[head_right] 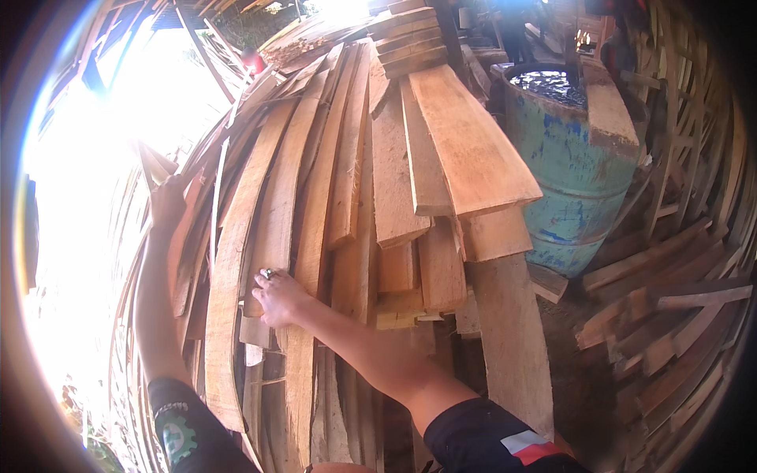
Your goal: The person sorts through a large pile of wooden planks in a workshop. They repeatedly pick up individual planks, inspect them by turning them over, and place them back into the pile or onto a separate stack.
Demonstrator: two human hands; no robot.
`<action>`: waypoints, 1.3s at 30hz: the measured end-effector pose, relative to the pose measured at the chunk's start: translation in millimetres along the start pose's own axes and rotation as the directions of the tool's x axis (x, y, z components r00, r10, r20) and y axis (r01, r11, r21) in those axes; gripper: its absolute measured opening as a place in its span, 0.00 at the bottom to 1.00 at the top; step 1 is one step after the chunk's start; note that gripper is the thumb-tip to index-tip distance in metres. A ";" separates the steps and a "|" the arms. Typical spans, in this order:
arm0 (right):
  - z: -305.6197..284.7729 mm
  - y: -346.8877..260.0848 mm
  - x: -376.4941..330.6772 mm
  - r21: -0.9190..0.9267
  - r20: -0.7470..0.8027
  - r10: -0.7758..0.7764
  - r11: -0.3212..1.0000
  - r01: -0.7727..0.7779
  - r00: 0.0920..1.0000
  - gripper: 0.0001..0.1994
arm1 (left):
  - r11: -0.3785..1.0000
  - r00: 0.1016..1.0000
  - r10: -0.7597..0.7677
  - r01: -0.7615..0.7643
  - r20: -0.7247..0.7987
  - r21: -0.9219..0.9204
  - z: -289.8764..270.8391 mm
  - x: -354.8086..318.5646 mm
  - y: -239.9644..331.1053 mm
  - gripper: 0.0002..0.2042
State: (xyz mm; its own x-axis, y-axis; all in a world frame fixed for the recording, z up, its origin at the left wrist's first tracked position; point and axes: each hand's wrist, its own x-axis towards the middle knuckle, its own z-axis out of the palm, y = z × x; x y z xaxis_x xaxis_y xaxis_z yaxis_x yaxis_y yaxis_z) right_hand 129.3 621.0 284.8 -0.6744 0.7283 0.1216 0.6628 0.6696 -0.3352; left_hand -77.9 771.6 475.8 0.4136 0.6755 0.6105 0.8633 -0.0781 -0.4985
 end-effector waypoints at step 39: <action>-10.5 -115.2 -217.3 0.892 -0.267 0.488 0.451 0.022 0.831 0.15 | 0.824 0.850 0.523 -0.522 -0.060 -0.221 -371.1 -386.5 222.7 0.07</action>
State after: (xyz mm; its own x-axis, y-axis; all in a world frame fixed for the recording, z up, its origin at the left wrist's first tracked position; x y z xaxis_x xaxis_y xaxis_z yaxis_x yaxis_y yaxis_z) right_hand 202.9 387.2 306.8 -0.1500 0.9709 0.1868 -0.0067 0.1879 -0.9822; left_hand 61.8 221.1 357.2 0.8203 0.4898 0.2951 0.5591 -0.5787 -0.5937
